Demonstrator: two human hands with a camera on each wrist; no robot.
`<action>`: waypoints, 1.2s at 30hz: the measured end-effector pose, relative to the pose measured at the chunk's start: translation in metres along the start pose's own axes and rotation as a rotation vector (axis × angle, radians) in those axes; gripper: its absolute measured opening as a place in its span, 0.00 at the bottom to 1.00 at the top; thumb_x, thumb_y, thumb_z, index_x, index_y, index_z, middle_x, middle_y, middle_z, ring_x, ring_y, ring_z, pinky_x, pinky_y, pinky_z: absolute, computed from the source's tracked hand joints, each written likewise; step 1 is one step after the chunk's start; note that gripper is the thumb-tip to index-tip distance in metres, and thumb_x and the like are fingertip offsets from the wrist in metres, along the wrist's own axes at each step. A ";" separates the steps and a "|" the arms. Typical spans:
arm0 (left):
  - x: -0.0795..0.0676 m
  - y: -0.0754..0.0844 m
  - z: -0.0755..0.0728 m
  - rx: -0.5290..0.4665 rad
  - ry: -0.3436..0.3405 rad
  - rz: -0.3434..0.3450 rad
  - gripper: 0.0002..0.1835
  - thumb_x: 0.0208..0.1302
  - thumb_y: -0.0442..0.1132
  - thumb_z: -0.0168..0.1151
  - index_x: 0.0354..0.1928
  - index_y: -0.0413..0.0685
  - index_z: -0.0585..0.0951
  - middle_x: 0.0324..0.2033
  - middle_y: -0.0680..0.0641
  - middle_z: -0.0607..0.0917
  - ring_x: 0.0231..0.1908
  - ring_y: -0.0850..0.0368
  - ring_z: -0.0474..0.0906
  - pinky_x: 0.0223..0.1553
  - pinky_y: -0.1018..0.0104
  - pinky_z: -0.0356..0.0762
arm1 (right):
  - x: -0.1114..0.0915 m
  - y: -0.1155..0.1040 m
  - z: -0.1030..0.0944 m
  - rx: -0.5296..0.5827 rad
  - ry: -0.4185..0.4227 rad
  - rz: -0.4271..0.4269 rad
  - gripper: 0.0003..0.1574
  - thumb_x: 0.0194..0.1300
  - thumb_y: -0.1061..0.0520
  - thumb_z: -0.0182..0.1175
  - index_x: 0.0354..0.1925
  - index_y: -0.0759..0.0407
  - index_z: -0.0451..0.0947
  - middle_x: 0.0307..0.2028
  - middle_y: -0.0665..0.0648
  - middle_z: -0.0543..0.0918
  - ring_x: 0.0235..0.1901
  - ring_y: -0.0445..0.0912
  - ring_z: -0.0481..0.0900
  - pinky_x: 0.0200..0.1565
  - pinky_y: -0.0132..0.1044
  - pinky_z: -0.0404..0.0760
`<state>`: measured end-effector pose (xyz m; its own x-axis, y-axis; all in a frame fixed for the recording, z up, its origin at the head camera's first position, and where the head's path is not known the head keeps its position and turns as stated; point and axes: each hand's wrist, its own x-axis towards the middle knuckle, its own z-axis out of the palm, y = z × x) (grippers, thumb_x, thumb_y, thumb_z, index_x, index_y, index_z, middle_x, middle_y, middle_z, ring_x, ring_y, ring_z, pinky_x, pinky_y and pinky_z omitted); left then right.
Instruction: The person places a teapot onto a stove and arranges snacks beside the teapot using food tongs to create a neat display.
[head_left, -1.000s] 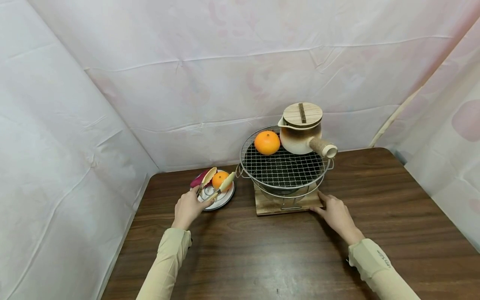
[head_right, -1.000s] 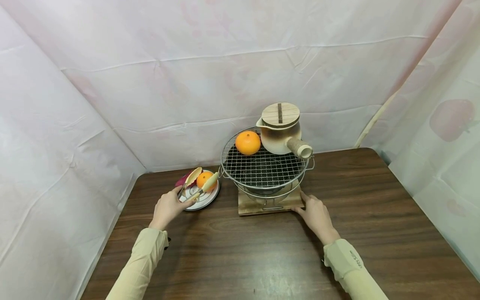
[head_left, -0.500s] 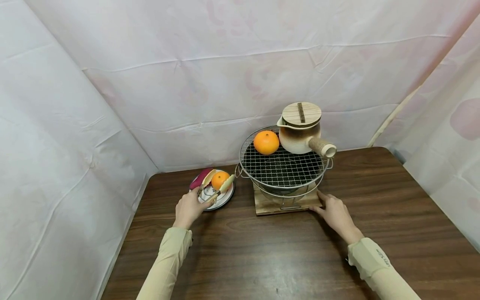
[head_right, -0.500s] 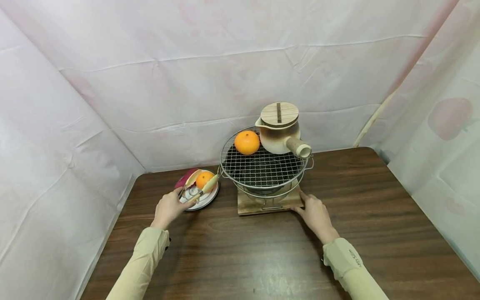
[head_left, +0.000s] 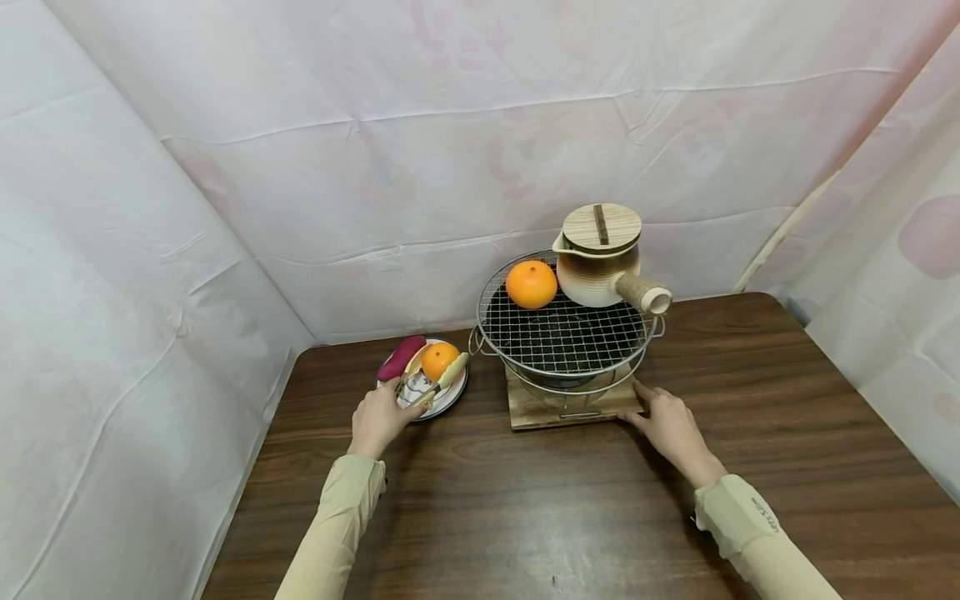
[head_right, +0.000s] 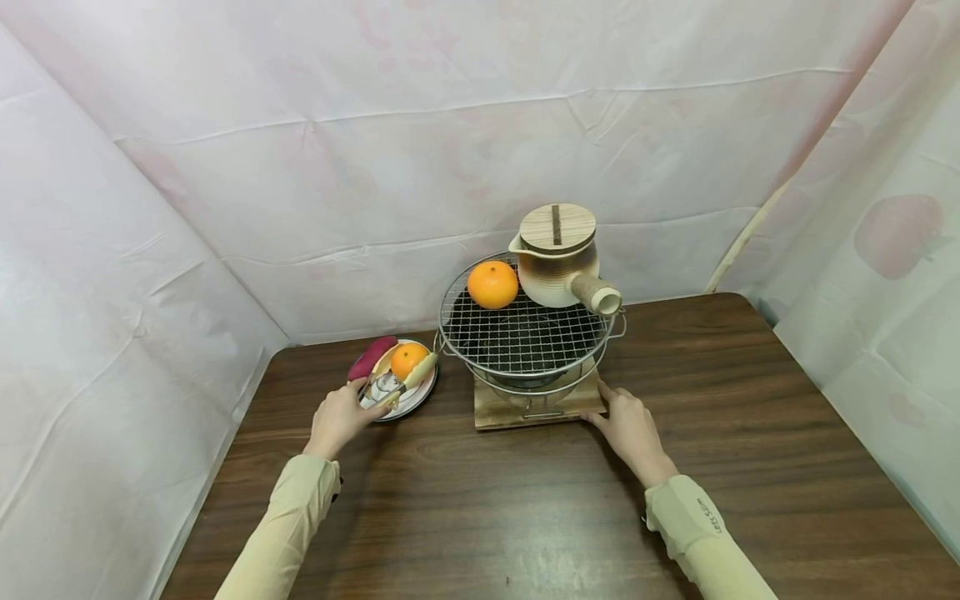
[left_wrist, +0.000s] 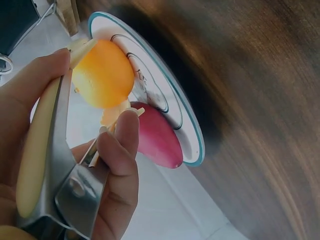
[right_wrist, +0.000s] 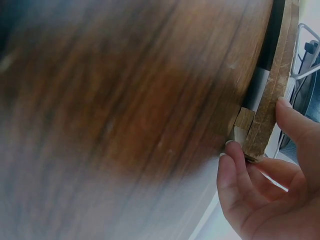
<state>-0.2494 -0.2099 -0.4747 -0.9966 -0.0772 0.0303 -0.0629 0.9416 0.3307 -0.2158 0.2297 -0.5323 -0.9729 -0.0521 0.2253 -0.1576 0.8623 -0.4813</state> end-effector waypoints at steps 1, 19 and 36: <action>0.000 0.000 0.000 -0.001 -0.002 -0.001 0.41 0.48 0.59 0.72 0.62 0.46 0.75 0.41 0.36 0.87 0.35 0.41 0.83 0.28 0.51 0.76 | 0.000 0.000 0.000 0.001 0.001 -0.001 0.42 0.58 0.48 0.68 0.61 0.74 0.70 0.50 0.74 0.80 0.50 0.68 0.79 0.45 0.61 0.77; -0.001 -0.003 0.004 -0.009 -0.010 -0.015 0.38 0.49 0.59 0.71 0.61 0.49 0.76 0.40 0.37 0.87 0.31 0.46 0.81 0.26 0.53 0.73 | 0.000 -0.002 -0.001 0.013 -0.004 0.003 0.41 0.58 0.49 0.68 0.61 0.74 0.70 0.51 0.75 0.80 0.50 0.69 0.78 0.46 0.61 0.76; 0.001 -0.002 -0.008 -0.019 0.031 0.004 0.41 0.51 0.60 0.70 0.64 0.45 0.73 0.42 0.35 0.87 0.26 0.49 0.79 0.22 0.57 0.72 | 0.000 -0.002 -0.001 0.003 -0.010 0.006 0.42 0.58 0.48 0.67 0.61 0.74 0.70 0.51 0.75 0.79 0.51 0.69 0.78 0.47 0.61 0.76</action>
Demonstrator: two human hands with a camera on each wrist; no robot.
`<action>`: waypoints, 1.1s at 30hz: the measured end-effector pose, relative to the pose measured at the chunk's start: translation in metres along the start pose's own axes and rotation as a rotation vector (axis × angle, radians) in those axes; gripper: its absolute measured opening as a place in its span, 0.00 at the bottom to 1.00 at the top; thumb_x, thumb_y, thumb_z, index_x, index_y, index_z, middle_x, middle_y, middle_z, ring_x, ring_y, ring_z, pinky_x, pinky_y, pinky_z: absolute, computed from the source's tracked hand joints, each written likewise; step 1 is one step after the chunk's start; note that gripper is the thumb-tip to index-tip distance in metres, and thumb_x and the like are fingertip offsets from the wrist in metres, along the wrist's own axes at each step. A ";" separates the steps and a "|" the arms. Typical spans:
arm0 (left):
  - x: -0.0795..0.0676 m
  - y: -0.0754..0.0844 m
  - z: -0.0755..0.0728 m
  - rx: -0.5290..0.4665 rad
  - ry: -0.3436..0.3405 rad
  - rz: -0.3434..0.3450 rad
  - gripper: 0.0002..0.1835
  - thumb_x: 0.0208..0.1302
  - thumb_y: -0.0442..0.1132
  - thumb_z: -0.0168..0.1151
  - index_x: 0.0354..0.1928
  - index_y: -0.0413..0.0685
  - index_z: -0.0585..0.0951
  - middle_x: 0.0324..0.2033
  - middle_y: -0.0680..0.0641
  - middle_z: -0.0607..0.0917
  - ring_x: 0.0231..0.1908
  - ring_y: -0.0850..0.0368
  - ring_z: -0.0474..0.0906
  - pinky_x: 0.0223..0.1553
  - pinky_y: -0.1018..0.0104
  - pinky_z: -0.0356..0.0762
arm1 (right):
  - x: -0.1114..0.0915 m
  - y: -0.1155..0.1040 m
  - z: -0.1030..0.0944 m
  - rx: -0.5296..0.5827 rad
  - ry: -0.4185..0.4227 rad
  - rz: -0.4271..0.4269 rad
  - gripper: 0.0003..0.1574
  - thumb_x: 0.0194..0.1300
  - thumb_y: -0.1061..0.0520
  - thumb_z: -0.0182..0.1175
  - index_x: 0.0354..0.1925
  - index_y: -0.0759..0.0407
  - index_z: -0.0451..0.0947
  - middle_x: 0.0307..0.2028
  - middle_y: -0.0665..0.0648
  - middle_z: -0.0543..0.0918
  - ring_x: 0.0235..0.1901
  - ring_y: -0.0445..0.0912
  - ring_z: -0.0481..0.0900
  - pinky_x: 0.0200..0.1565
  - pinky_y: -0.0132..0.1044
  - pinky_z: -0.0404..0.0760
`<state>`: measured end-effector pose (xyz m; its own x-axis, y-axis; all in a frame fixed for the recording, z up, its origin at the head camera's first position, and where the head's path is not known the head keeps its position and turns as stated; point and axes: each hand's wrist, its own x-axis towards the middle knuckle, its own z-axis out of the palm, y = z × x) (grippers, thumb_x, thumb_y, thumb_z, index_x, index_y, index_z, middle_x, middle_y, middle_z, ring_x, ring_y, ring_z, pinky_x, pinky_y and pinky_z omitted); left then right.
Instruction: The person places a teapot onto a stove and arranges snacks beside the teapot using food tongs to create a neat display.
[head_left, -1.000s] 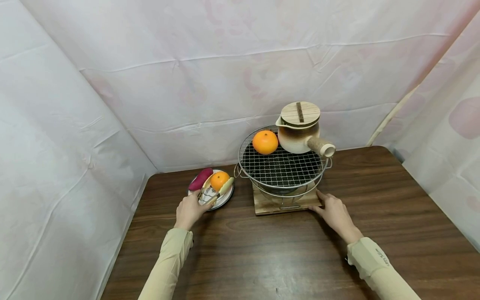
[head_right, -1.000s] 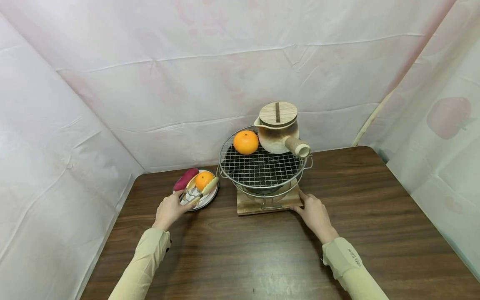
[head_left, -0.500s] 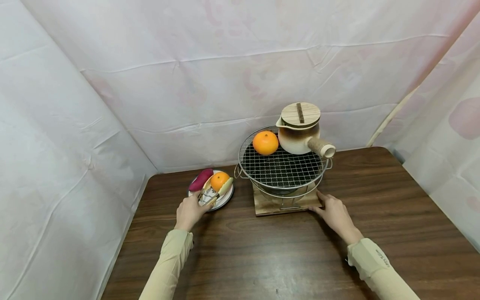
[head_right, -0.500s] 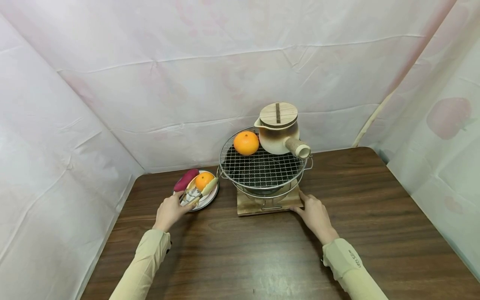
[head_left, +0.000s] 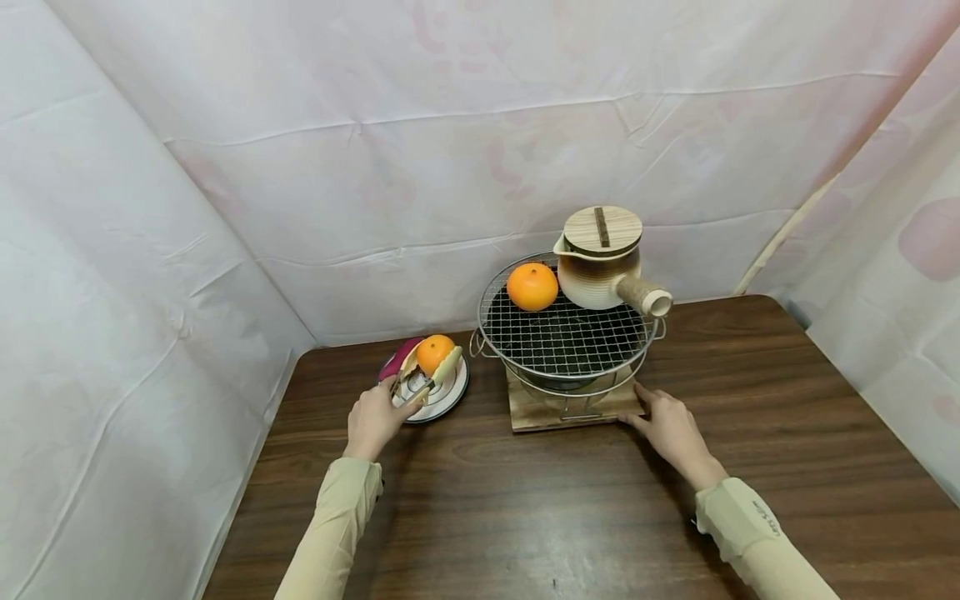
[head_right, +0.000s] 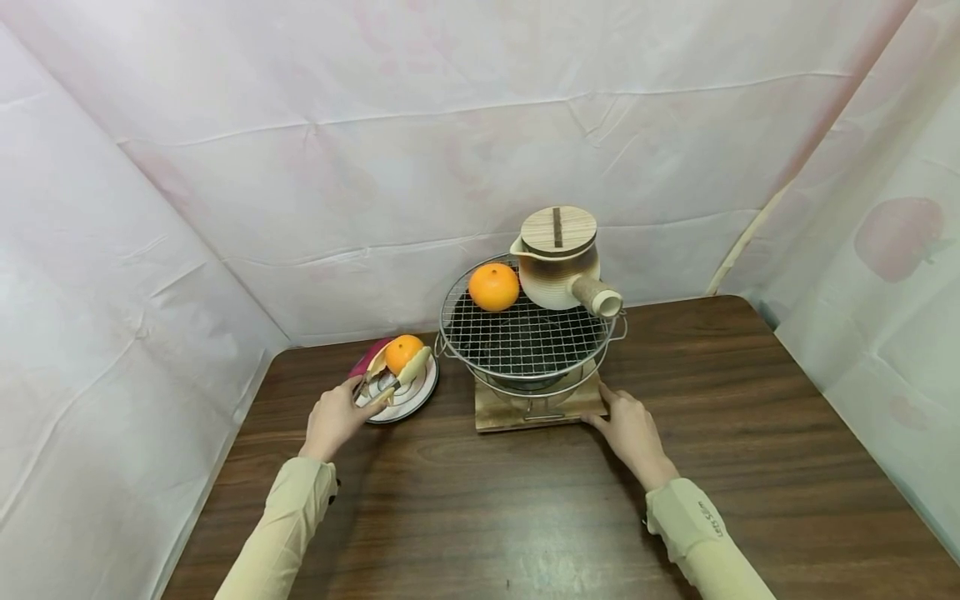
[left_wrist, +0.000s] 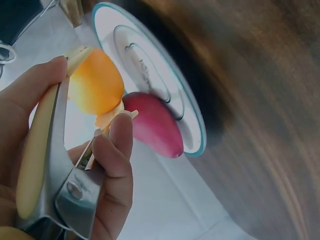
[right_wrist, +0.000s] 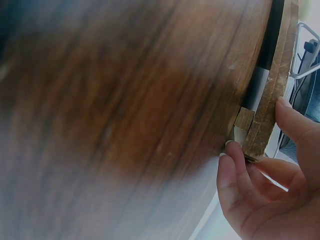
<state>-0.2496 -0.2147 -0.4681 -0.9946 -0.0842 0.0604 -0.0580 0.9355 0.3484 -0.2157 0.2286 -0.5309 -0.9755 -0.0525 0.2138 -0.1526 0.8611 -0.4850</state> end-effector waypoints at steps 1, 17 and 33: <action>0.000 0.000 -0.001 -0.003 0.005 0.001 0.41 0.51 0.60 0.70 0.64 0.45 0.73 0.41 0.35 0.87 0.25 0.50 0.77 0.22 0.57 0.71 | 0.000 0.000 0.000 -0.001 0.000 0.000 0.42 0.58 0.48 0.67 0.61 0.74 0.70 0.51 0.75 0.80 0.50 0.69 0.78 0.47 0.61 0.76; 0.002 0.007 -0.023 -0.038 0.061 0.013 0.42 0.53 0.61 0.68 0.65 0.44 0.72 0.29 0.41 0.87 0.22 0.52 0.77 0.21 0.57 0.73 | 0.000 0.000 0.000 -0.004 0.002 -0.003 0.42 0.58 0.48 0.68 0.61 0.74 0.70 0.50 0.74 0.80 0.50 0.68 0.79 0.47 0.61 0.76; -0.006 0.026 -0.050 -0.059 0.174 0.072 0.41 0.52 0.58 0.70 0.66 0.48 0.71 0.43 0.38 0.87 0.30 0.46 0.81 0.26 0.54 0.76 | 0.000 0.001 0.001 0.007 -0.004 0.006 0.42 0.58 0.48 0.68 0.61 0.74 0.70 0.51 0.74 0.80 0.51 0.68 0.78 0.48 0.61 0.76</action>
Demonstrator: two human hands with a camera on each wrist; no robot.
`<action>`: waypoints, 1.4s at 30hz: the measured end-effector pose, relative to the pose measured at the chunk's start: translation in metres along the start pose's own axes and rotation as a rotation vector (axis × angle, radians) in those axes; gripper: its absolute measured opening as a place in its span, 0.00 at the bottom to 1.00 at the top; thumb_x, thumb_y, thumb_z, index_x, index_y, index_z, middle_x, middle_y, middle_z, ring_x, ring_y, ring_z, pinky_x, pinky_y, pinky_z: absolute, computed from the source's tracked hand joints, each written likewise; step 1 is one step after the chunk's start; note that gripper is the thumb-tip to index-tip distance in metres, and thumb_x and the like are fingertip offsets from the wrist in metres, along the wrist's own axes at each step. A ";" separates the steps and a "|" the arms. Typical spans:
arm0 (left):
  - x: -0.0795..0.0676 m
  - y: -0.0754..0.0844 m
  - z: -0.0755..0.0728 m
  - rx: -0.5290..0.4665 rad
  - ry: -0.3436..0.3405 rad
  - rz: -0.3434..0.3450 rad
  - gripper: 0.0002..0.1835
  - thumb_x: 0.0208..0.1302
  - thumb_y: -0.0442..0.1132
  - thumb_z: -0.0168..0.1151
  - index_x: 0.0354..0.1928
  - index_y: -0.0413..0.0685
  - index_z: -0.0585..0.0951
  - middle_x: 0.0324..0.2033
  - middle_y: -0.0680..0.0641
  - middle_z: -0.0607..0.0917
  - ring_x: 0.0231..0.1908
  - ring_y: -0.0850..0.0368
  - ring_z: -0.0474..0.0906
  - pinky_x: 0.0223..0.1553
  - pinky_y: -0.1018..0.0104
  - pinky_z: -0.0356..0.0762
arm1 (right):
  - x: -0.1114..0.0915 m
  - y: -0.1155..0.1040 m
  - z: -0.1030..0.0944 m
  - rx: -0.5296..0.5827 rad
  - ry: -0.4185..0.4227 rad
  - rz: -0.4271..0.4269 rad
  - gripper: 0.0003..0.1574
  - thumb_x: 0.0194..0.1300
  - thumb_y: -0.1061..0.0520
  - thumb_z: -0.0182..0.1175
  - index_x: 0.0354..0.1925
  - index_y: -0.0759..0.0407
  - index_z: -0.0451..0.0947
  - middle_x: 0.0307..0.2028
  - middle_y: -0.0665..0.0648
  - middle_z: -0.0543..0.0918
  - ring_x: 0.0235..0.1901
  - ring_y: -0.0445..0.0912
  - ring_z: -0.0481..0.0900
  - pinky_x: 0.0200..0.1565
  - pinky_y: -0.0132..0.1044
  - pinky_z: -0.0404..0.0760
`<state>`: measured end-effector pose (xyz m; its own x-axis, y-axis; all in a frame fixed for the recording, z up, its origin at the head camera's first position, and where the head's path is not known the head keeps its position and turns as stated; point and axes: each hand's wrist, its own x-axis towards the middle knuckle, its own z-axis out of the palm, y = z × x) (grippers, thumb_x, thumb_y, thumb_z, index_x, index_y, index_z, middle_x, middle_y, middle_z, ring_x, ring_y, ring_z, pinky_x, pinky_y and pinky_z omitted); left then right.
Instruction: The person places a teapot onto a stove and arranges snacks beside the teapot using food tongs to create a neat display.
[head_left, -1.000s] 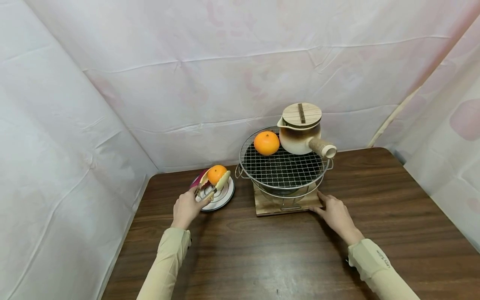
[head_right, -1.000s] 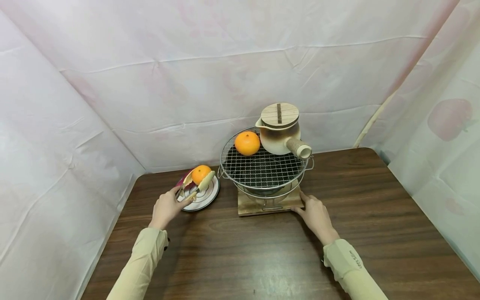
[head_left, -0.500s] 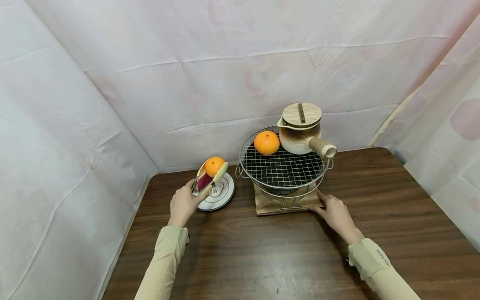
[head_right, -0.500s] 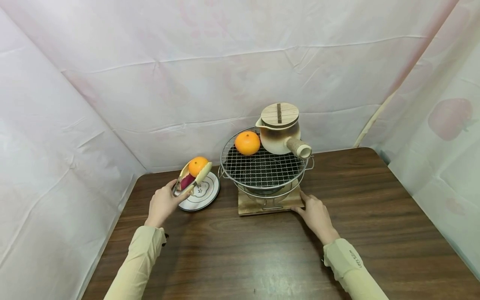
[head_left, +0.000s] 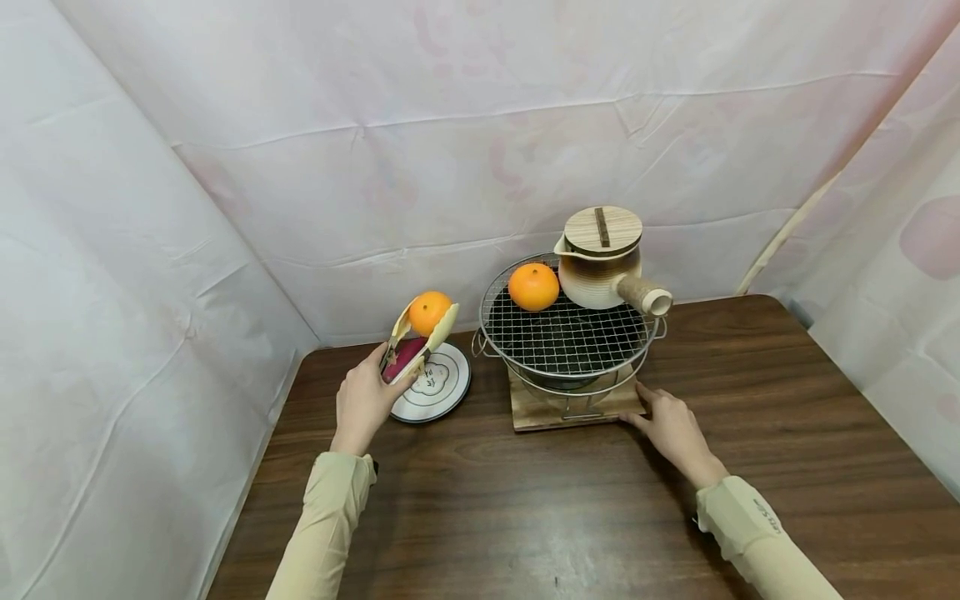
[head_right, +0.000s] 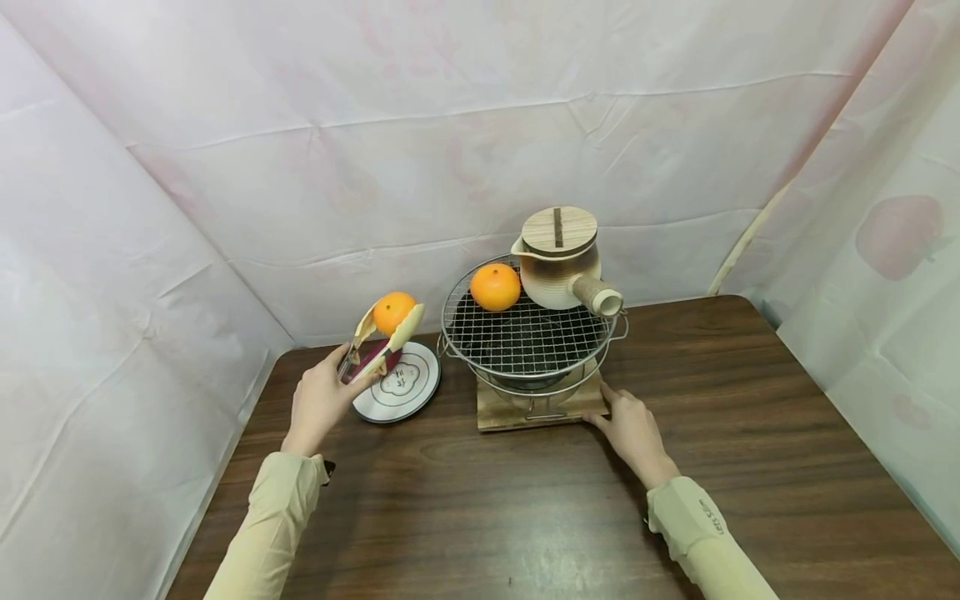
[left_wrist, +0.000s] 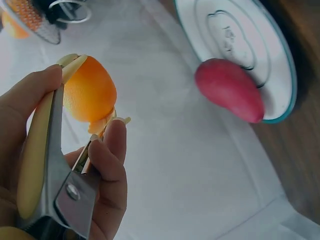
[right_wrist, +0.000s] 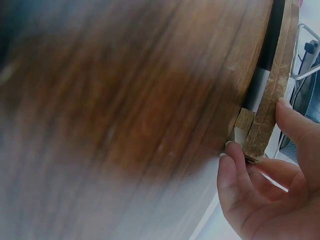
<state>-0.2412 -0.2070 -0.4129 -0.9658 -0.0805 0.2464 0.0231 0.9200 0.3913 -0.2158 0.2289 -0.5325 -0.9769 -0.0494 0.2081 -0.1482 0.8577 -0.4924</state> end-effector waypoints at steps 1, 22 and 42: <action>0.000 0.002 -0.002 -0.004 0.005 0.006 0.41 0.52 0.58 0.70 0.66 0.48 0.71 0.41 0.39 0.87 0.29 0.47 0.81 0.26 0.55 0.75 | 0.000 0.000 0.000 0.001 0.000 0.000 0.42 0.58 0.48 0.68 0.61 0.74 0.70 0.51 0.74 0.80 0.51 0.68 0.78 0.48 0.61 0.76; -0.008 0.039 -0.033 -0.007 -0.006 0.110 0.39 0.52 0.58 0.71 0.64 0.51 0.73 0.19 0.49 0.77 0.18 0.56 0.70 0.18 0.65 0.64 | -0.001 0.000 0.002 0.004 0.009 -0.013 0.42 0.58 0.48 0.68 0.61 0.74 0.70 0.51 0.75 0.80 0.51 0.68 0.78 0.47 0.61 0.76; 0.001 0.071 -0.052 0.064 -0.129 0.168 0.41 0.50 0.61 0.70 0.65 0.51 0.73 0.17 0.52 0.72 0.23 0.53 0.70 0.21 0.61 0.68 | -0.001 -0.001 0.000 0.018 0.010 -0.003 0.42 0.58 0.48 0.68 0.61 0.74 0.70 0.51 0.76 0.79 0.51 0.69 0.78 0.47 0.61 0.76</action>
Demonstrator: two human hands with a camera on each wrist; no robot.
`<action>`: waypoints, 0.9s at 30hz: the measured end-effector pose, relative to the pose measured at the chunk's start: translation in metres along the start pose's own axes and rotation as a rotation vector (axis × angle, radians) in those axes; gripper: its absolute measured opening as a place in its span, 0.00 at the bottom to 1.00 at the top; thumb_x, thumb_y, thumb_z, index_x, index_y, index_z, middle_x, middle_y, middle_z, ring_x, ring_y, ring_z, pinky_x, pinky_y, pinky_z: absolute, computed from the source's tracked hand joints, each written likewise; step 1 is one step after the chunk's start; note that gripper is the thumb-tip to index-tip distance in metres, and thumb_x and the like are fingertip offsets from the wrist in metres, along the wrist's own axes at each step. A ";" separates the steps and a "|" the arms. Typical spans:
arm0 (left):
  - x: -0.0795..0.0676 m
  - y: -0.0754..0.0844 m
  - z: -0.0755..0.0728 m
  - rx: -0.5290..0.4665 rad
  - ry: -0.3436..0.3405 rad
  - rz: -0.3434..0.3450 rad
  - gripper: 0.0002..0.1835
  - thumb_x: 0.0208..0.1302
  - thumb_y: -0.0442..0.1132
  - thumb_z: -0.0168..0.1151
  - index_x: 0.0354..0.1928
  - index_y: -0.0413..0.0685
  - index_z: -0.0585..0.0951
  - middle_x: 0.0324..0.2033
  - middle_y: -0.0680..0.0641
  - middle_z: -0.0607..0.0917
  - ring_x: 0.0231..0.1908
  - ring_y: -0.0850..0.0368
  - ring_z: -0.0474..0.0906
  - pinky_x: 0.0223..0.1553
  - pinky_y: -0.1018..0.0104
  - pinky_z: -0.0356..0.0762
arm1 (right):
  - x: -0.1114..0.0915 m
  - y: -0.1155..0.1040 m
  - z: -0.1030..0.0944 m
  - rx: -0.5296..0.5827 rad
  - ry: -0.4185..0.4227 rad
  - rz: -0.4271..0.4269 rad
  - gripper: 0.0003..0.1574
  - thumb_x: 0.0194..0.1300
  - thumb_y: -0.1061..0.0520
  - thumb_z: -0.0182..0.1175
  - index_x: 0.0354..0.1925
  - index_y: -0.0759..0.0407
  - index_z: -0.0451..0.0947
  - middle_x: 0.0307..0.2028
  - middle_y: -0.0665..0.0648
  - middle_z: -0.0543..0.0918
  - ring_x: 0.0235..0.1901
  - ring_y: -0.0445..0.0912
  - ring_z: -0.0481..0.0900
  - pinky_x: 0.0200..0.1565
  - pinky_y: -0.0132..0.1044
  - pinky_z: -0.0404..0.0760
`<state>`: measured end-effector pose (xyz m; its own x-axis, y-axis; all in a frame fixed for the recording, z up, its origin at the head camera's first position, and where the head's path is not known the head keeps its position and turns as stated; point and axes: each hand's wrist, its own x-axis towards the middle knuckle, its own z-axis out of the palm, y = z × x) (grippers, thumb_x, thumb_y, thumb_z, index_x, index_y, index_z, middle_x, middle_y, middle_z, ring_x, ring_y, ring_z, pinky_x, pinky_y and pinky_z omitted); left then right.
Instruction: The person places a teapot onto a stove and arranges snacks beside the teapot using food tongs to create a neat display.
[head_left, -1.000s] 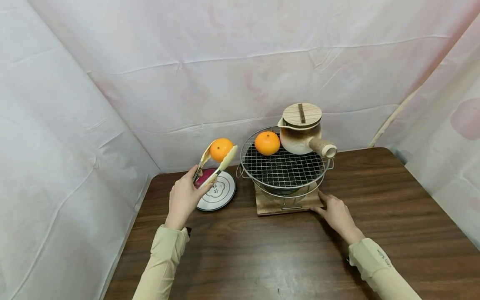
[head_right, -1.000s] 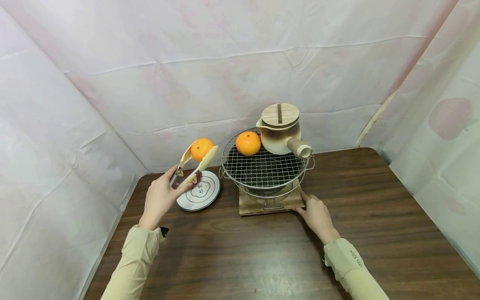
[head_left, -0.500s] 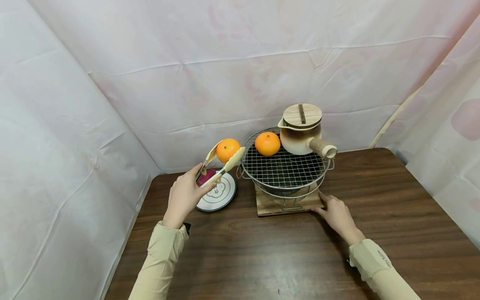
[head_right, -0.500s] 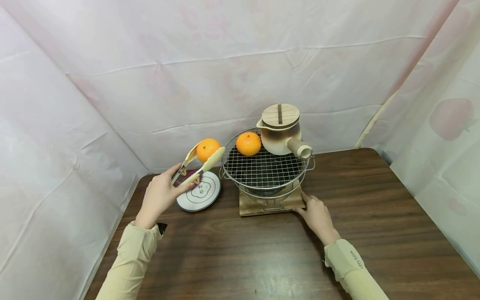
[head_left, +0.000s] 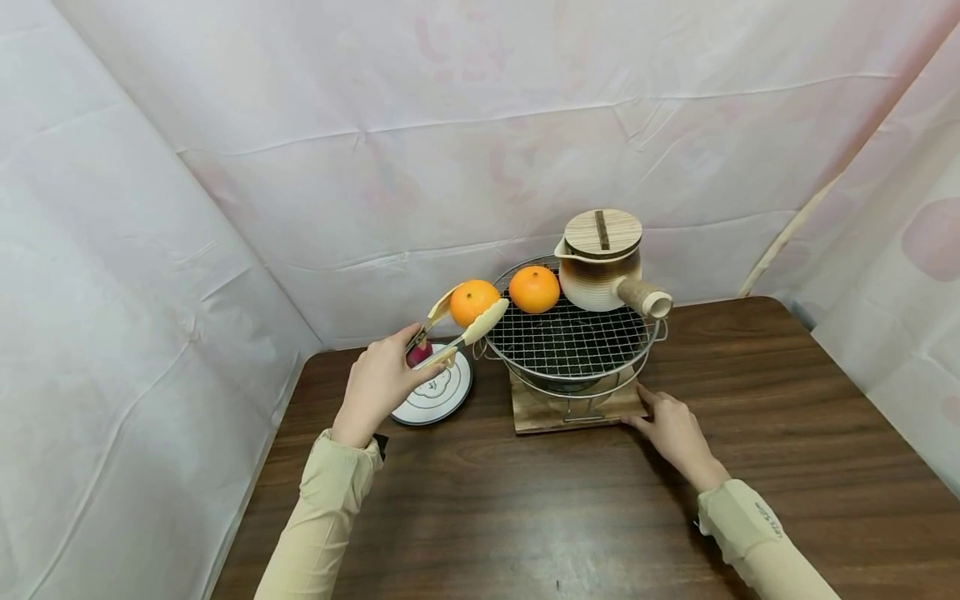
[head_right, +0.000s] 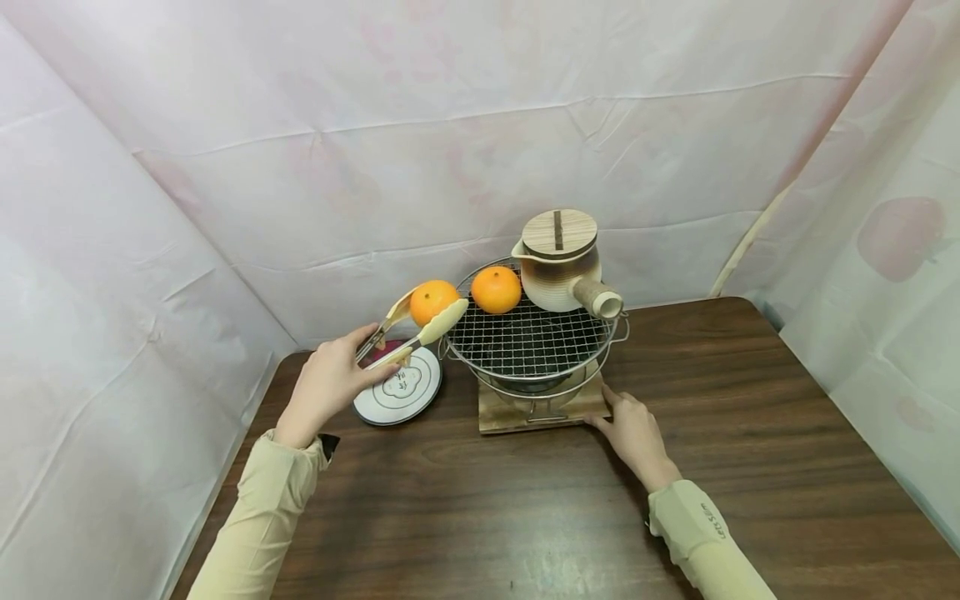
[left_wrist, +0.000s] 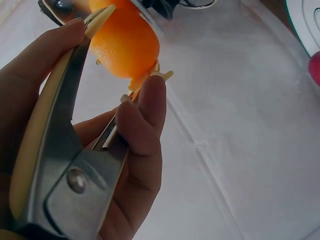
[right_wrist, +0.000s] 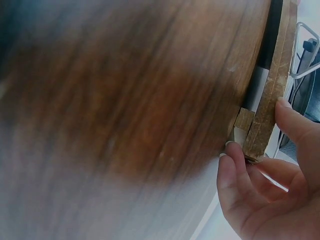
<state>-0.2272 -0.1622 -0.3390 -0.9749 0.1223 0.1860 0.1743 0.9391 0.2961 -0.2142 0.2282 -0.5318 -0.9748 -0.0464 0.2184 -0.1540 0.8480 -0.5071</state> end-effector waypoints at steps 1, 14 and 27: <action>0.001 0.001 0.000 0.001 -0.005 0.002 0.41 0.50 0.61 0.70 0.65 0.51 0.73 0.16 0.53 0.69 0.22 0.53 0.69 0.21 0.62 0.66 | 0.000 0.000 0.000 0.000 0.000 0.001 0.42 0.58 0.48 0.68 0.61 0.74 0.70 0.51 0.76 0.79 0.51 0.69 0.78 0.47 0.61 0.76; 0.007 0.007 -0.001 -0.019 -0.057 0.040 0.34 0.52 0.60 0.69 0.60 0.54 0.76 0.17 0.54 0.69 0.20 0.58 0.66 0.18 0.65 0.62 | -0.001 0.001 0.000 0.003 0.006 -0.008 0.42 0.58 0.49 0.68 0.61 0.74 0.70 0.50 0.75 0.80 0.50 0.68 0.79 0.46 0.60 0.76; 0.011 0.015 0.000 -0.036 -0.096 0.050 0.31 0.53 0.60 0.69 0.57 0.55 0.77 0.24 0.52 0.77 0.20 0.58 0.68 0.19 0.65 0.64 | -0.001 0.001 -0.001 0.008 0.006 -0.002 0.42 0.58 0.49 0.68 0.61 0.74 0.69 0.51 0.75 0.80 0.51 0.68 0.78 0.47 0.60 0.76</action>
<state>-0.2350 -0.1463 -0.3323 -0.9734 0.2004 0.1110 0.2260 0.9192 0.3224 -0.2131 0.2294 -0.5315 -0.9734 -0.0452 0.2247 -0.1576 0.8439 -0.5129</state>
